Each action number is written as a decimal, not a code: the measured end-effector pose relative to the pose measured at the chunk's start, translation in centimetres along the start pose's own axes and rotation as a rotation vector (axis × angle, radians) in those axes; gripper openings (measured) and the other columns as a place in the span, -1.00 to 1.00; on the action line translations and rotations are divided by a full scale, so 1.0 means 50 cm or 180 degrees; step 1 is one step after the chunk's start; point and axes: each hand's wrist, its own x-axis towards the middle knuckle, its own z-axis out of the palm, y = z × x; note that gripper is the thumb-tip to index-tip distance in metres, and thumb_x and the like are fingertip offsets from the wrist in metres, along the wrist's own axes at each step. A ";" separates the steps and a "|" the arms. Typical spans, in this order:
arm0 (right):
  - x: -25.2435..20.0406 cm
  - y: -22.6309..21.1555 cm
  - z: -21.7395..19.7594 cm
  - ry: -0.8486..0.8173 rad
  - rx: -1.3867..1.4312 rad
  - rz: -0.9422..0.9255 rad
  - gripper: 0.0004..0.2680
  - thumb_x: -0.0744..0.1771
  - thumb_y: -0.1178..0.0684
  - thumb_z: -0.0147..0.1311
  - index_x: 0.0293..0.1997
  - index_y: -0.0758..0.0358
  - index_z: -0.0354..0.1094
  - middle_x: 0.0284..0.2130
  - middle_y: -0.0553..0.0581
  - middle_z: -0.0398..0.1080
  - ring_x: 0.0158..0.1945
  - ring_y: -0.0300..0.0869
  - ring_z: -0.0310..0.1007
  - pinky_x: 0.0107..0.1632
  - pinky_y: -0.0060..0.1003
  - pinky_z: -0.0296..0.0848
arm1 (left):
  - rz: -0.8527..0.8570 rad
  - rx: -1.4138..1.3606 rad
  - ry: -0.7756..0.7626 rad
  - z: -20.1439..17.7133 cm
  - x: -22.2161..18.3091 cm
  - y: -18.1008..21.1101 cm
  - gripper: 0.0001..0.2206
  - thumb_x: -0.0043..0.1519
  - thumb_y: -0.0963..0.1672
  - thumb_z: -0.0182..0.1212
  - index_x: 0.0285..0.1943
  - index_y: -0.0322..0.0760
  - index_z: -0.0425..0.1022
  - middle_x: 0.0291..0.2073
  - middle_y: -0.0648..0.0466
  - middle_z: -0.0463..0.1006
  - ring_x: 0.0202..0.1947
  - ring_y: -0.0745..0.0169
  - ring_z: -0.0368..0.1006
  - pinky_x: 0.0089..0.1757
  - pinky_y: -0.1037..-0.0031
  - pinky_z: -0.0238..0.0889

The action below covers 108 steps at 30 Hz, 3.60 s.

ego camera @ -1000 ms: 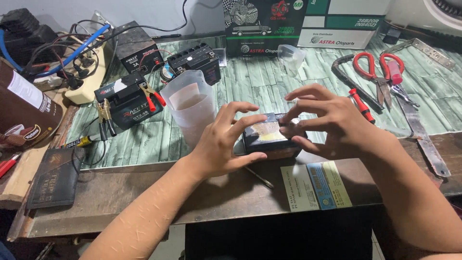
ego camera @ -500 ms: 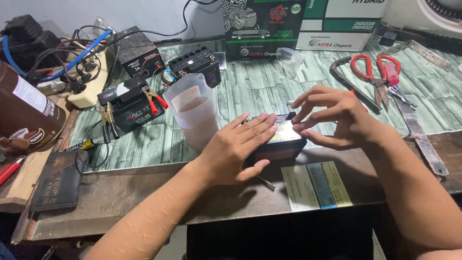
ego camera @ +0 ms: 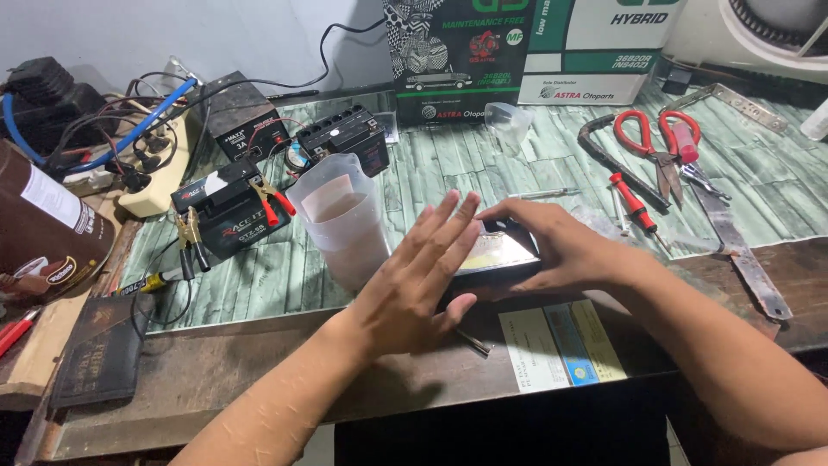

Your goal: Filling a motorcycle battery with liquid using a syringe and handling battery caps on a workbench.

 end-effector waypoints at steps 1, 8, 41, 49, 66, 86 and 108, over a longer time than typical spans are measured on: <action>0.004 -0.014 -0.002 0.0002 -0.0045 0.0011 -0.40 0.15 -0.13 0.50 0.22 0.20 0.26 0.03 0.11 0.49 0.02 -0.18 0.50 0.00 -0.34 0.40 | 0.0030 -0.0007 0.0035 -0.005 -0.003 0.002 -0.24 0.34 -0.18 0.39 0.58 -0.48 -0.12 0.56 -0.38 -0.05 0.62 -0.45 -0.11 0.53 -0.19 -0.07; -0.024 0.030 0.016 -0.0283 -0.1071 0.0321 -0.37 0.15 -0.32 0.42 0.14 0.33 0.25 -0.06 0.25 0.48 -0.08 0.05 0.55 -0.10 -0.12 0.51 | -0.0174 -0.0314 0.0743 0.005 -0.012 -0.011 -0.42 0.49 -0.05 0.08 0.58 -0.24 -0.14 0.53 -0.35 0.01 0.57 -0.47 0.03 0.49 -0.21 0.07; 0.052 0.170 -0.211 0.0769 -0.2780 0.2542 -0.36 0.17 -0.56 0.27 0.02 0.31 0.58 -0.30 0.26 0.61 -0.20 0.12 0.65 -0.26 -0.13 0.47 | -0.1041 -0.0135 -0.1024 0.058 -0.025 -0.024 -0.42 0.32 0.02 0.10 0.48 -0.27 0.11 -0.06 -0.17 0.44 0.24 -0.30 0.32 0.22 -0.15 0.17; 0.069 0.214 -0.173 0.0910 -0.2448 0.2447 -0.35 0.18 -0.53 0.29 0.07 0.36 0.55 -0.26 0.29 0.60 -0.14 0.14 0.63 -0.24 -0.12 0.46 | -0.0924 -0.0097 -0.0973 0.056 -0.030 -0.027 -0.47 0.33 0.02 0.11 0.46 -0.19 0.17 0.01 -0.20 0.43 0.25 -0.26 0.32 0.25 -0.11 0.16; 0.115 0.199 -0.155 0.1964 -0.2645 0.0626 -0.35 0.27 -0.31 0.42 0.28 0.45 0.20 0.08 0.30 0.27 0.03 0.13 0.25 -0.08 0.09 0.37 | -0.0741 -0.0212 -0.0372 0.055 -0.030 -0.033 -0.36 0.23 -0.05 0.33 0.43 -0.39 0.16 0.04 -0.19 0.38 0.08 -0.19 0.28 0.12 0.09 0.23; 0.527 0.215 0.092 0.0006 -0.0443 0.0310 -0.26 0.17 -0.08 0.45 0.41 0.27 -0.04 0.16 0.28 0.24 0.21 0.04 0.30 0.19 -0.10 0.32 | -0.0518 0.0082 -0.0238 0.055 -0.036 -0.035 -0.36 0.20 0.01 0.31 0.39 -0.39 0.22 -0.04 -0.12 0.44 0.00 -0.13 0.35 0.14 0.12 0.20; 0.160 0.131 -0.003 0.0560 -0.1216 0.0754 -0.37 0.03 -0.22 0.58 0.07 0.31 0.40 -0.08 0.35 0.50 0.33 0.24 0.33 0.44 0.46 -0.13 | -0.0807 -0.0415 0.0161 0.046 -0.023 -0.021 -0.62 0.31 -0.21 -0.03 0.34 -0.11 0.22 -0.07 0.08 0.32 0.12 -0.02 0.34 0.18 0.12 0.31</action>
